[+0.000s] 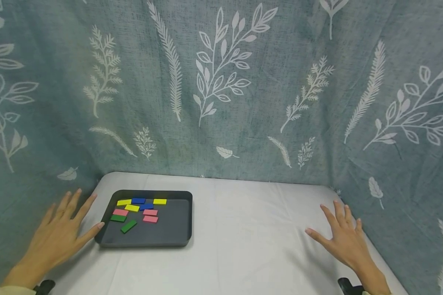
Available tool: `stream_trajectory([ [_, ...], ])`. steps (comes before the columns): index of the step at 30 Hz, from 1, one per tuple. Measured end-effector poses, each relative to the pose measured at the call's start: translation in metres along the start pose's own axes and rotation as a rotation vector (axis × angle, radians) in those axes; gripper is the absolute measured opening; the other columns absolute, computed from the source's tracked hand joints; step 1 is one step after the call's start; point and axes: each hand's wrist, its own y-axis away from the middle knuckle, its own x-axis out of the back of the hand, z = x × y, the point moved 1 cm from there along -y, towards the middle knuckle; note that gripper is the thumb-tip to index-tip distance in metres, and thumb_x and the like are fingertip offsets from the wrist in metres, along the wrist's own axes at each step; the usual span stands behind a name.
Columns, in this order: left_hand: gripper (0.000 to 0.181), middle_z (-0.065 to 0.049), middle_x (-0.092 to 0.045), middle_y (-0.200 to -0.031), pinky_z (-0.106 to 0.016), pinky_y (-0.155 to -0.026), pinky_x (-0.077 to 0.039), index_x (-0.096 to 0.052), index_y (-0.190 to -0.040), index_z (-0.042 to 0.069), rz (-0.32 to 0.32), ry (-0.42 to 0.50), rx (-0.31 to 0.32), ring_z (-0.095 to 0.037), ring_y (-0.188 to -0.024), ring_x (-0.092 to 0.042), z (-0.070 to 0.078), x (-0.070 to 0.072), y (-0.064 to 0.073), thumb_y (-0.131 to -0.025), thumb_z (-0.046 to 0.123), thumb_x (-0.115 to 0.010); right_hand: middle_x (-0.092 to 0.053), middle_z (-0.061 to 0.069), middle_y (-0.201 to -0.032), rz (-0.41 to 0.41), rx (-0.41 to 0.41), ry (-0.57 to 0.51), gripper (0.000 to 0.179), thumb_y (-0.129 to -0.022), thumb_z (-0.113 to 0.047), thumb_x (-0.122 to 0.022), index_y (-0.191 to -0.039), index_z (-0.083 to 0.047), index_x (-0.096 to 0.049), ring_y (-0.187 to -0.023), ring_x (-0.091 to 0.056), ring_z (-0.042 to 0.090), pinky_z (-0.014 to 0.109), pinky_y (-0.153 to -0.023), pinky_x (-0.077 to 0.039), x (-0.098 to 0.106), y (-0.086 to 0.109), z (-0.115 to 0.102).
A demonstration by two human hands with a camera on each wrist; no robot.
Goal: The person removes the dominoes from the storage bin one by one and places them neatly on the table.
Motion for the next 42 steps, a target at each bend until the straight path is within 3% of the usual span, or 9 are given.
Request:
stream_trajectory([
  [3, 0.093, -0.033, -0.017, -0.163, -0.077, -0.11, -0.01, -0.006, -0.167, 0.024, -0.028, 0.074, 0.024, -0.054, -0.15, -0.011, 0.001, -0.001, -0.001, -0.098, 0.056, -0.061, 0.001, 0.028, -0.168, -0.014, -0.015, 0.004, 0.096, -0.093, -0.064, -0.064, -0.163, -0.009, -0.026, -0.147, 0.003, 0.062, 0.084, -0.102, 0.005, -0.001, 0.0, 0.0],
  [7, 0.088, -0.037, -0.023, -0.16, -0.081, -0.099, -0.023, -0.014, -0.166, 0.014, -0.117, 0.279, 0.081, -0.062, -0.141, -0.025, 0.001, -0.002, -0.005, -0.102, 0.051, -0.06, -0.018, 0.035, -0.162, -0.05, -0.075, -0.005, 0.094, -0.094, -0.067, -0.06, -0.158, -0.003, -0.033, -0.14, -0.019, 0.066, 0.083, -0.1, -0.019, -0.003, -0.001, -0.003],
  [10, 0.084, -0.039, -0.03, -0.155, -0.08, -0.096, -0.03, -0.021, -0.164, 0.007, -0.198, 0.427, 0.151, -0.065, -0.134, -0.034, 0.001, -0.004, -0.008, -0.103, 0.049, -0.059, -0.038, 0.034, -0.153, -0.05, -0.103, -0.023, 0.09, -0.096, -0.068, -0.057, -0.152, 0.0, -0.042, -0.131, -0.042, 0.06, 0.076, -0.092, -0.039, -0.006, -0.001, -0.008],
  [14, 0.077, -0.038, -0.041, -0.149, -0.07, -0.092, -0.044, -0.031, -0.159, 0.002, -0.228, 0.549, 0.211, -0.058, -0.126, -0.049, -0.002, -0.01, -0.009, -0.103, 0.045, -0.062, -0.06, 0.026, -0.137, -0.015, -0.111, -0.059, 0.081, -0.096, -0.067, -0.058, -0.145, -0.002, -0.054, -0.109, -0.064, 0.046, 0.061, -0.077, -0.053, -0.014, -0.003, -0.015],
  [21, 0.08, -0.031, -0.045, -0.146, -0.053, -0.084, -0.054, -0.031, -0.16, 0.006, -0.278, 0.756, 0.271, -0.048, -0.121, -0.056, -0.005, -0.023, -0.009, -0.1, 0.043, -0.068, -0.073, 0.015, -0.115, 0.004, -0.132, -0.155, 0.07, -0.097, -0.064, -0.059, -0.136, -0.006, -0.063, -0.091, -0.07, 0.029, 0.045, -0.067, -0.055, -0.033, -0.01, -0.029],
  [27, 0.082, -0.031, -0.047, -0.146, -0.057, -0.086, -0.053, -0.029, -0.161, 0.009, -0.304, 0.814, 0.293, -0.05, -0.124, -0.055, -0.008, -0.032, -0.01, -0.099, 0.043, -0.069, -0.075, 0.009, -0.109, 0.016, -0.143, -0.23, 0.062, -0.098, -0.059, -0.062, -0.132, -0.008, -0.066, -0.089, -0.069, 0.023, 0.044, -0.071, -0.054, -0.051, -0.018, -0.042],
  [33, 0.083, -0.03, -0.039, -0.153, -0.055, -0.088, -0.054, -0.026, -0.163, 0.012, -0.376, 0.882, 0.314, -0.051, -0.129, -0.05, -0.012, -0.04, -0.007, -0.098, 0.039, -0.071, -0.075, 0.008, -0.11, 0.006, -0.14, -0.314, 0.059, -0.097, -0.059, -0.063, -0.131, -0.011, -0.068, -0.09, -0.068, 0.022, 0.041, -0.073, -0.055, -0.069, -0.027, -0.058],
  [37, 0.082, -0.027, -0.033, -0.158, -0.05, -0.088, -0.054, -0.026, -0.163, 0.014, -0.399, 0.921, 0.301, -0.049, -0.131, -0.048, -0.012, -0.042, -0.009, -0.098, 0.037, -0.072, -0.075, 0.006, -0.108, 0.011, -0.117, -0.359, 0.055, -0.097, -0.058, -0.064, -0.129, -0.013, -0.069, -0.089, -0.068, 0.02, 0.04, -0.073, -0.055, -0.078, -0.033, -0.069],
  [42, 0.082, -0.025, -0.03, -0.16, -0.054, -0.09, -0.053, -0.026, -0.163, 0.013, -0.419, 0.936, 0.276, -0.05, -0.134, -0.044, -0.013, -0.042, -0.013, -0.099, 0.036, -0.071, -0.075, 0.005, -0.108, 0.01, -0.091, -0.416, 0.049, -0.097, -0.053, -0.067, -0.128, -0.014, -0.07, -0.09, -0.068, 0.019, 0.039, -0.074, -0.054, -0.085, -0.041, -0.082],
])
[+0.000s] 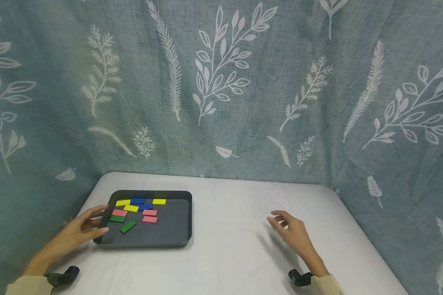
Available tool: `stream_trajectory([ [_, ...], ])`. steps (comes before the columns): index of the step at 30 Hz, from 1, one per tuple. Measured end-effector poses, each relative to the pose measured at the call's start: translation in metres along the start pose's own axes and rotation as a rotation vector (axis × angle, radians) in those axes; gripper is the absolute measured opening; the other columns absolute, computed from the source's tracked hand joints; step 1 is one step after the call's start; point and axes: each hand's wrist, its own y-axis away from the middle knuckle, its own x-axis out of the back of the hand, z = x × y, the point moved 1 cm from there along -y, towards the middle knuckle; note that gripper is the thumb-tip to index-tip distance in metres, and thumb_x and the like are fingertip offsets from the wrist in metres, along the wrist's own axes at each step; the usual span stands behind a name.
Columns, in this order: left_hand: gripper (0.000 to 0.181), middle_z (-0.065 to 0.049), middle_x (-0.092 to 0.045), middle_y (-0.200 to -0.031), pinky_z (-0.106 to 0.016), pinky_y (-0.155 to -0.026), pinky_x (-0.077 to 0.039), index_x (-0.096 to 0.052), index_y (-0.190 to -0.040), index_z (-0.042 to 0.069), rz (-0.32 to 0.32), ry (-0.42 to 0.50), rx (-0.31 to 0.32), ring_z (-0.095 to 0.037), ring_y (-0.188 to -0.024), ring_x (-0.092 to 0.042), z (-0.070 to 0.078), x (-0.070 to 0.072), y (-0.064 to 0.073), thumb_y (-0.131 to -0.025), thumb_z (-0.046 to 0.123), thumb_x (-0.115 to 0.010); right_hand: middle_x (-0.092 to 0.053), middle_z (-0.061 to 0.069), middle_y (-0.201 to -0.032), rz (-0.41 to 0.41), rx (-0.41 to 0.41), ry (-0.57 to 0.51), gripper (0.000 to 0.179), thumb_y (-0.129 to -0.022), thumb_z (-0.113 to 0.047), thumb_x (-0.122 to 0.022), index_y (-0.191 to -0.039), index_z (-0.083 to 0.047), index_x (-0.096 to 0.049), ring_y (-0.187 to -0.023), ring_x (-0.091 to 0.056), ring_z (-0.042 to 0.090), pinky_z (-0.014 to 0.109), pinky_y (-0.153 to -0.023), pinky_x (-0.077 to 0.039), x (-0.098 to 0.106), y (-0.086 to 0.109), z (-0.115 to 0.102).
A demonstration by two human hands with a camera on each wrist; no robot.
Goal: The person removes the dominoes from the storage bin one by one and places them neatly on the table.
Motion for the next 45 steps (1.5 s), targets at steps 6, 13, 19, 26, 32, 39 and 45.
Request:
stream_trajectory([
  [6, 0.081, -0.026, -0.031, -0.16, -0.056, -0.091, -0.052, -0.027, -0.162, 0.011, -0.029, 0.025, -0.018, -0.053, -0.135, -0.041, -0.002, 0.007, -0.001, -0.098, 0.033, -0.072, -0.075, 0.003, -0.106, -0.015, 0.038, -0.042, 0.049, -0.097, -0.053, -0.068, -0.127, -0.014, -0.07, -0.088, -0.067, 0.017, 0.036, -0.073, -0.053, -0.011, -0.009, -0.014],
  [13, 0.084, -0.029, -0.029, -0.16, -0.063, -0.095, -0.048, -0.026, -0.163, 0.013, -0.044, 0.037, 0.043, -0.056, -0.14, -0.034, -0.009, 0.011, 0.001, -0.097, 0.037, -0.073, -0.075, 0.0, -0.101, -0.016, 0.107, -0.074, 0.045, -0.098, -0.049, -0.069, -0.126, -0.014, -0.071, -0.087, -0.067, 0.016, 0.036, -0.073, -0.054, -0.027, -0.026, -0.039],
  [19, 0.085, -0.028, -0.023, -0.163, -0.065, -0.096, -0.046, -0.025, -0.164, 0.015, -0.057, 0.066, 0.047, -0.057, -0.141, -0.029, -0.012, 0.008, -0.002, -0.097, 0.036, -0.072, -0.075, -0.003, -0.099, -0.043, 0.126, -0.1, 0.043, -0.097, -0.046, -0.07, -0.126, -0.014, -0.071, -0.084, -0.066, 0.015, 0.035, -0.072, -0.053, -0.038, -0.034, -0.056],
  [26, 0.08, -0.026, -0.019, -0.164, -0.06, -0.093, -0.049, -0.025, -0.163, 0.014, -0.058, 0.089, 0.012, -0.056, -0.14, -0.029, -0.016, 0.006, 0.002, -0.099, 0.03, -0.07, -0.074, -0.005, -0.099, -0.067, 0.181, -0.101, 0.042, -0.098, -0.048, -0.069, -0.126, -0.017, -0.071, -0.082, -0.065, 0.011, 0.032, -0.069, -0.051, -0.05, -0.045, -0.075],
  [32, 0.083, -0.024, -0.021, -0.164, -0.057, -0.091, -0.049, -0.024, -0.164, 0.018, -0.049, 0.087, 0.026, -0.053, -0.137, -0.035, -0.018, 0.003, 0.001, -0.098, 0.032, -0.072, -0.074, -0.008, -0.097, -0.092, 0.201, -0.11, 0.038, -0.098, -0.044, -0.07, -0.125, -0.018, -0.071, -0.081, -0.064, 0.01, 0.032, -0.069, -0.052, -0.058, -0.05, -0.092],
  [39, 0.08, -0.019, -0.023, -0.164, -0.048, -0.086, -0.05, -0.026, -0.164, 0.02, -0.054, 0.1, -0.006, -0.042, -0.126, -0.048, -0.02, 0.001, 0.0, -0.099, 0.028, -0.072, -0.073, -0.008, -0.098, -0.116, 0.261, -0.085, 0.038, -0.099, -0.047, -0.068, -0.124, -0.019, -0.072, -0.081, -0.064, 0.009, 0.031, -0.069, -0.052, -0.076, -0.057, -0.114],
  [45, 0.081, -0.018, -0.022, -0.164, -0.044, -0.082, -0.048, -0.025, -0.164, 0.02, -0.075, 0.115, -0.001, -0.032, -0.113, -0.053, -0.02, 0.001, -0.002, -0.098, 0.026, -0.072, -0.073, -0.009, -0.096, -0.147, 0.316, -0.075, 0.041, -0.098, -0.049, -0.067, -0.124, -0.017, -0.071, -0.081, -0.063, 0.008, 0.03, -0.071, -0.052, -0.091, -0.063, -0.136],
])
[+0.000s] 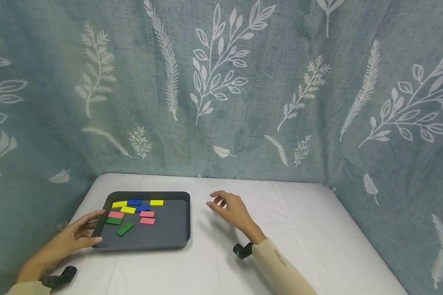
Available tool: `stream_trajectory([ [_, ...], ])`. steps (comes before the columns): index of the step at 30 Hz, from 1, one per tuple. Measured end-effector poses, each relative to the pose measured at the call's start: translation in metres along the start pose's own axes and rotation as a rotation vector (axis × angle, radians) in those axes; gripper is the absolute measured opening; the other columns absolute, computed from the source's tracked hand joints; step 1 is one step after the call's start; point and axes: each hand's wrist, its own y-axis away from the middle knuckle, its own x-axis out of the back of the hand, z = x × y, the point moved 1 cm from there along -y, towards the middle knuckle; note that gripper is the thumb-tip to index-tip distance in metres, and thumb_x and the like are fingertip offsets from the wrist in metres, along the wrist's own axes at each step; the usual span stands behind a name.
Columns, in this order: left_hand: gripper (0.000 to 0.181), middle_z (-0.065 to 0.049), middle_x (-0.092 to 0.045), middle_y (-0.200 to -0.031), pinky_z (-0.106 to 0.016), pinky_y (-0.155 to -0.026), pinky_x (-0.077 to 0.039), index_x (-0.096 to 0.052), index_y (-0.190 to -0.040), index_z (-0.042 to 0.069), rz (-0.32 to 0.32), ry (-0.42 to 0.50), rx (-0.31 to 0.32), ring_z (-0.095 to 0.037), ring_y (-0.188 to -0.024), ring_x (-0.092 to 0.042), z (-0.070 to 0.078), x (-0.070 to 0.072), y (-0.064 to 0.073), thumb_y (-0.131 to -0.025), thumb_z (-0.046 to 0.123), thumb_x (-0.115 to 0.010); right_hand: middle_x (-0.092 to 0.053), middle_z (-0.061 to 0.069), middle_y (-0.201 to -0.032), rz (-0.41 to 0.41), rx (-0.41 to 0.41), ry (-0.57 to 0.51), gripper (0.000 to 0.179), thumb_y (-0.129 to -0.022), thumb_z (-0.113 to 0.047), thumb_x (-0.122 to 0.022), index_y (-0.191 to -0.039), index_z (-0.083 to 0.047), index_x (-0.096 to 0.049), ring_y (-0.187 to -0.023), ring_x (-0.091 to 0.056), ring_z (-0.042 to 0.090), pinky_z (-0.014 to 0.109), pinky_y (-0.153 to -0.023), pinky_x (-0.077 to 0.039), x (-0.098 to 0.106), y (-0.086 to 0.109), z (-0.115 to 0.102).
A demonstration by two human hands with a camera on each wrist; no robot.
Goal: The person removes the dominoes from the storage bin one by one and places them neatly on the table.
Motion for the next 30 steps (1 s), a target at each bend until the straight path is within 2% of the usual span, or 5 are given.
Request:
stream_trajectory([
  [10, 0.084, -0.021, -0.024, -0.163, -0.047, -0.084, -0.046, -0.021, -0.165, 0.02, -0.009, -0.029, 0.012, -0.034, -0.114, -0.052, -0.001, 0.001, 0.002, -0.098, 0.028, -0.072, -0.072, -0.011, -0.097, -0.083, 0.059, -0.027, 0.039, -0.097, -0.044, -0.072, -0.127, -0.019, -0.07, -0.085, -0.062, 0.009, 0.03, -0.077, -0.05, -0.021, -0.019, -0.03],
  [15, 0.085, -0.023, -0.026, -0.161, -0.051, -0.088, -0.047, -0.019, -0.165, 0.019, -0.019, -0.022, -0.003, -0.037, -0.119, -0.053, -0.002, 0.001, -0.001, -0.099, 0.028, -0.071, -0.072, -0.012, -0.097, -0.129, 0.118, -0.016, 0.039, -0.095, -0.041, -0.075, -0.127, -0.018, -0.071, -0.081, -0.059, 0.011, 0.028, -0.073, -0.048, -0.034, -0.027, -0.041],
  [19, 0.086, -0.022, -0.026, -0.162, -0.052, -0.089, -0.047, -0.019, -0.165, 0.021, -0.018, -0.022, 0.015, -0.039, -0.121, -0.051, -0.003, 0.0, -0.003, -0.098, 0.03, -0.073, -0.07, -0.014, -0.096, -0.165, 0.167, -0.004, 0.038, -0.094, -0.04, -0.076, -0.126, -0.018, -0.072, -0.077, -0.057, 0.009, 0.024, -0.07, -0.047, -0.046, -0.034, -0.049],
  [26, 0.092, -0.025, -0.028, -0.161, -0.065, -0.091, -0.044, -0.018, -0.166, 0.023, 0.0, -0.051, 0.052, -0.047, -0.133, -0.042, -0.005, -0.003, -0.006, -0.095, 0.033, -0.076, -0.071, -0.01, -0.097, -0.221, 0.206, 0.01, 0.042, -0.094, -0.038, -0.077, -0.127, -0.013, -0.071, -0.074, -0.057, 0.003, 0.02, -0.068, -0.047, -0.062, -0.042, -0.063],
  [30, 0.092, -0.024, -0.026, -0.162, -0.062, -0.09, -0.045, -0.018, -0.166, 0.021, -0.001, -0.031, 0.05, -0.046, -0.131, -0.043, -0.005, -0.001, -0.003, -0.095, 0.032, -0.076, -0.072, -0.008, -0.098, -0.252, 0.22, 0.011, 0.041, -0.094, -0.036, -0.077, -0.127, -0.012, -0.072, -0.074, -0.058, 0.0, 0.019, -0.068, -0.048, -0.07, -0.047, -0.07],
])
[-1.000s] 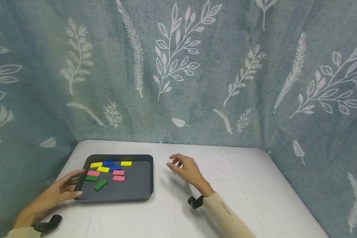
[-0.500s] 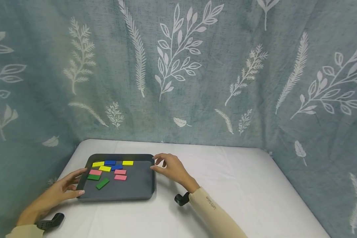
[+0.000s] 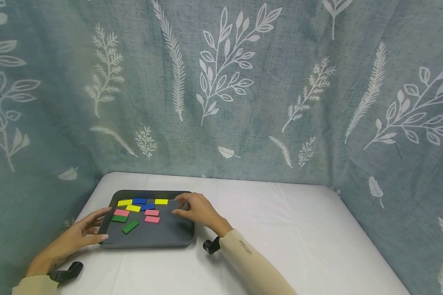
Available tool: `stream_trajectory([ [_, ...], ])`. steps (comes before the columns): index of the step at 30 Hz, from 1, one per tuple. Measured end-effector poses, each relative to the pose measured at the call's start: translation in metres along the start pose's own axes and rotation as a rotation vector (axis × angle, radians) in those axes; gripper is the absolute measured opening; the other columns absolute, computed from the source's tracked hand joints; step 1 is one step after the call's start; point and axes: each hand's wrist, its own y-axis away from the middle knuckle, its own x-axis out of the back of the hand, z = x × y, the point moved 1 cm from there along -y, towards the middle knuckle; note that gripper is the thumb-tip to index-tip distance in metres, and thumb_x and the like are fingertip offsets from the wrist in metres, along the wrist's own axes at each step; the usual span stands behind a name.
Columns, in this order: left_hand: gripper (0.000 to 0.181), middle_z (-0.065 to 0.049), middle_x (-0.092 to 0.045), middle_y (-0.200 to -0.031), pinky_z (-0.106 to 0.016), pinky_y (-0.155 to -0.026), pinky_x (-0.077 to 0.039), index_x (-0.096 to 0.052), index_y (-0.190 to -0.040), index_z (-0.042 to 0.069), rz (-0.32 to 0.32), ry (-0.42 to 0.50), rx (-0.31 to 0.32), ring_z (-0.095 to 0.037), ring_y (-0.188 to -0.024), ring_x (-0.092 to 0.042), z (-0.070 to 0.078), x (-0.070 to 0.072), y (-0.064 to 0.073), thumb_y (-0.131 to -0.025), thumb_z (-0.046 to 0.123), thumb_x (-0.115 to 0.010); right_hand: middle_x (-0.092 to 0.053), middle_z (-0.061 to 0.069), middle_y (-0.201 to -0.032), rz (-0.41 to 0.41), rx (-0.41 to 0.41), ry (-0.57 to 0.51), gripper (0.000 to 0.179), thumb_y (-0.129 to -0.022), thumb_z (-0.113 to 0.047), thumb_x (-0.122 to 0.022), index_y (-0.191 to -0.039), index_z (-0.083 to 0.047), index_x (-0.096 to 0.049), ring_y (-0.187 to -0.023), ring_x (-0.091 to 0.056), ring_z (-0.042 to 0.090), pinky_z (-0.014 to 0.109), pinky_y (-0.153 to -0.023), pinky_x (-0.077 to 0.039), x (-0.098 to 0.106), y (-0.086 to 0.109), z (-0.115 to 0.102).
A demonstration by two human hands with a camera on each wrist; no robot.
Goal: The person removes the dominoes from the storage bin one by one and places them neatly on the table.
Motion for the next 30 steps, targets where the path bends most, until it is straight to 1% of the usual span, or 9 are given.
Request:
stream_trajectory([
  [6, 0.091, -0.024, -0.028, -0.161, -0.059, -0.09, -0.046, -0.018, -0.166, 0.021, -0.003, 0.008, -0.002, -0.044, -0.129, -0.045, 0.002, 0.001, 0.001, -0.096, 0.031, -0.075, -0.073, -0.006, -0.1, -0.043, -0.014, -0.012, 0.037, -0.095, -0.036, -0.076, -0.124, -0.012, -0.073, -0.079, -0.062, 0.001, 0.019, -0.072, -0.05, -0.009, -0.012, -0.005],
  [9, 0.092, -0.025, -0.029, -0.16, -0.057, -0.09, -0.046, -0.018, -0.166, 0.02, 0.002, 0.011, 0.002, -0.043, -0.128, -0.046, 0.003, 0.001, 0.002, -0.095, 0.031, -0.076, -0.073, -0.007, -0.099, -0.065, -0.025, 0.005, 0.035, -0.095, -0.037, -0.076, -0.12, -0.013, -0.074, -0.082, -0.063, 0.0, 0.018, -0.074, -0.051, -0.015, -0.018, -0.009],
  [12, 0.092, -0.024, -0.03, -0.159, -0.057, -0.09, -0.046, -0.018, -0.166, 0.02, 0.007, 0.014, 0.009, -0.042, -0.127, -0.047, 0.004, 0.0, 0.002, -0.095, 0.03, -0.076, -0.073, -0.009, -0.095, -0.096, -0.017, 0.022, 0.032, -0.094, -0.036, -0.077, -0.116, -0.013, -0.075, -0.081, -0.062, -0.002, 0.016, -0.072, -0.05, -0.02, -0.024, -0.014],
  [17, 0.091, -0.024, -0.031, -0.159, -0.054, -0.09, -0.046, -0.019, -0.165, 0.02, 0.005, 0.023, 0.003, -0.04, -0.125, -0.049, 0.003, 0.001, 0.002, -0.095, 0.03, -0.076, -0.07, -0.011, -0.084, -0.158, 0.013, 0.021, 0.026, -0.092, -0.03, -0.08, -0.111, -0.013, -0.077, -0.072, -0.059, -0.002, 0.015, -0.065, -0.047, -0.025, -0.031, -0.024],
  [20, 0.09, -0.023, -0.031, -0.159, -0.052, -0.09, -0.046, -0.02, -0.165, 0.021, -0.001, 0.029, -0.003, -0.038, -0.122, -0.05, 0.002, 0.002, 0.001, -0.095, 0.031, -0.076, -0.068, -0.013, -0.081, -0.194, 0.006, 0.048, 0.022, -0.091, -0.03, -0.081, -0.107, -0.015, -0.078, -0.071, -0.057, -0.003, 0.016, -0.064, -0.046, -0.028, -0.035, -0.028],
  [22, 0.089, -0.022, -0.032, -0.159, -0.053, -0.091, -0.046, -0.021, -0.165, 0.022, -0.001, 0.027, -0.004, -0.037, -0.122, -0.05, 0.001, 0.002, 0.0, -0.095, 0.031, -0.076, -0.068, -0.014, -0.081, -0.214, -0.01, 0.075, 0.019, -0.092, -0.032, -0.08, -0.104, -0.016, -0.079, -0.071, -0.057, -0.002, 0.016, -0.064, -0.045, -0.029, -0.037, -0.029],
  [27, 0.089, -0.022, -0.033, -0.158, -0.059, -0.091, -0.044, -0.021, -0.165, 0.023, 0.004, 0.003, 0.0, -0.04, -0.126, -0.047, 0.0, 0.001, 0.001, -0.095, 0.033, -0.076, -0.066, -0.015, -0.078, -0.253, -0.069, 0.124, 0.017, -0.092, -0.034, -0.08, -0.099, -0.019, -0.08, -0.07, -0.057, -0.001, 0.017, -0.062, -0.046, -0.035, -0.04, -0.032],
  [30, 0.089, -0.022, -0.031, -0.16, -0.063, -0.092, -0.043, -0.021, -0.165, 0.023, 0.012, -0.009, 0.002, -0.043, -0.13, -0.044, 0.001, 0.001, 0.001, -0.095, 0.033, -0.076, -0.065, -0.017, -0.077, -0.271, -0.081, 0.147, 0.016, -0.091, -0.036, -0.081, -0.097, -0.021, -0.081, -0.069, -0.057, -0.001, 0.018, -0.061, -0.046, -0.037, -0.042, -0.033],
])
